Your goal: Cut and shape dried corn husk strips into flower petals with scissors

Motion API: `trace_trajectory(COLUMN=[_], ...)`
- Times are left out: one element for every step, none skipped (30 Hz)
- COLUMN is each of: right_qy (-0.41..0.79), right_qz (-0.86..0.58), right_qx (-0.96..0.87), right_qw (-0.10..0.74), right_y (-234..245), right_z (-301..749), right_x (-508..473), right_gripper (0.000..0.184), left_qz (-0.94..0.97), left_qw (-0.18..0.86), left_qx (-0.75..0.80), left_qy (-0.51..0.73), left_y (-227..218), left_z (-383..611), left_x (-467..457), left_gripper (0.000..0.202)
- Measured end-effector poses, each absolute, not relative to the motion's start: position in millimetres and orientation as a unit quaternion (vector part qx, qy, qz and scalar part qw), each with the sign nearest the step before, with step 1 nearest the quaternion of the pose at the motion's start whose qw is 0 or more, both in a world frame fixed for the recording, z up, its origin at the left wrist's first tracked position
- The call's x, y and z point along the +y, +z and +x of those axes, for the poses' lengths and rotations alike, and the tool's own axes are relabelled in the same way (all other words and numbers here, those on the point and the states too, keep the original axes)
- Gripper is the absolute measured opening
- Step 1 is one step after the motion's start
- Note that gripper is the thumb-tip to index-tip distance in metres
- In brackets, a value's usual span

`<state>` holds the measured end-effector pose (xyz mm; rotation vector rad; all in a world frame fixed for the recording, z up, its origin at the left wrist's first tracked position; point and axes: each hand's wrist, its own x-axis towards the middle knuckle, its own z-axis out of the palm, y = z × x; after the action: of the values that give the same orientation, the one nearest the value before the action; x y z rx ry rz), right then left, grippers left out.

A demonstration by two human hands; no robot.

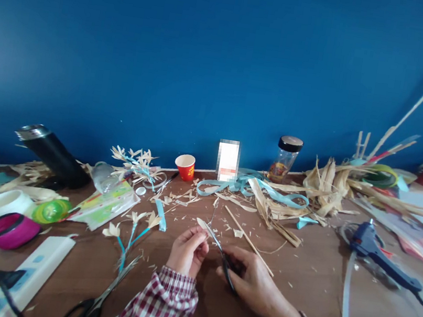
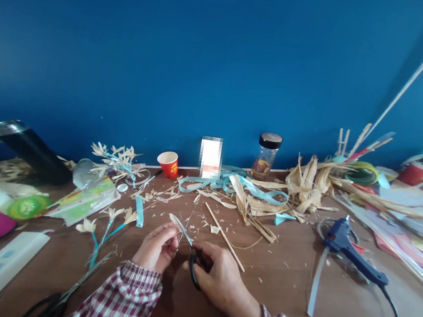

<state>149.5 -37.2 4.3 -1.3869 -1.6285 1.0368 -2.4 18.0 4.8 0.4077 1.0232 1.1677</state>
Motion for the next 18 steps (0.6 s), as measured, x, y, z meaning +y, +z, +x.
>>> trace_trajectory(right_qy=[0.405,0.407,0.409,0.410,0.411,0.411,0.411,0.410,0.409,0.407,0.404,0.401,0.398,0.394,0.390,0.387,0.384,0.381], right_qz=[-0.542,-0.542,-0.543,-0.544,-0.546,-0.547,-0.548,-0.549,-0.550,-0.552,-0.554,-0.557,-0.560,-0.564,-0.566,-0.568,-0.570,-0.571], right_qx=[-0.635,-0.634,-0.634,-0.635,-0.635,-0.635,-0.635,-0.636,-0.636,-0.638,-0.639,-0.641,-0.642,-0.644,-0.646,-0.647,-0.649,-0.651], right_qw=[0.373,0.372,0.368,0.365,0.361,0.359,0.357,0.356,0.354,0.352,0.348,0.344,0.340,0.336,0.332,0.329,0.326,0.324], right_y=[4.0,3.8,3.7,3.6,3.5,3.4,3.3,3.1,3.0,3.0,3.2,3.5,3.9,4.5,5.1,5.8,6.5,7.1], right_z=[149.3,149.1,149.0,149.0,149.1,149.2,149.3,149.5,149.5,149.6,149.6,149.5,149.5,149.4,149.4,149.3,149.3,149.3], right_x=[-37.1,-37.0,-37.0,-37.0,-37.0,-37.0,-37.1,-37.1,-37.2,-37.2,-37.2,-37.2,-37.2,-37.1,-37.1,-37.1,-37.1,-37.0], right_gripper=[0.020,0.019,0.018,0.018,0.018,0.019,0.019,0.019,0.019,0.019,0.020,0.020,0.020,0.020,0.020,0.019,0.019,0.020], left_qz=[0.182,0.182,0.183,0.183,0.182,0.181,0.179,0.177,0.175,0.174,0.173,0.172,0.171,0.170,0.169,0.170,0.170,0.171], left_qw=[0.696,0.697,0.698,0.699,0.700,0.702,0.705,0.707,0.709,0.710,0.710,0.711,0.710,0.709,0.708,0.706,0.703,0.701], left_qx=[0.459,0.459,0.457,0.455,0.452,0.449,0.448,0.448,0.447,0.447,0.447,0.446,0.447,0.448,0.450,0.451,0.452,0.452], left_qy=[0.521,0.520,0.519,0.520,0.522,0.522,0.520,0.518,0.517,0.516,0.516,0.516,0.516,0.517,0.517,0.519,0.522,0.524], left_y=[4.3,3.7,3.1,2.5,2.0,1.7,1.6,1.6,1.7,1.8,1.8,1.7,1.6,1.4,1.1,0.8,0.4,0.0], left_z=[-2.1,-2.0,-1.9,-2.0,-2.1,-2.2,-2.4,-2.6,-2.8,-2.9,-3.0,-3.0,-3.0,-2.8,-2.6,-2.4,-2.1,-1.9], left_x=[17.8,17.6,17.4,17.3,17.2,17.3,17.5,17.6,17.8,18.0,18.0,18.1,18.0,17.9,17.8,17.7,17.6,17.6], left_gripper=[0.022,0.023,0.023,0.023,0.024,0.024,0.024,0.024,0.024,0.023,0.023,0.022,0.021,0.021,0.020,0.020,0.021,0.021])
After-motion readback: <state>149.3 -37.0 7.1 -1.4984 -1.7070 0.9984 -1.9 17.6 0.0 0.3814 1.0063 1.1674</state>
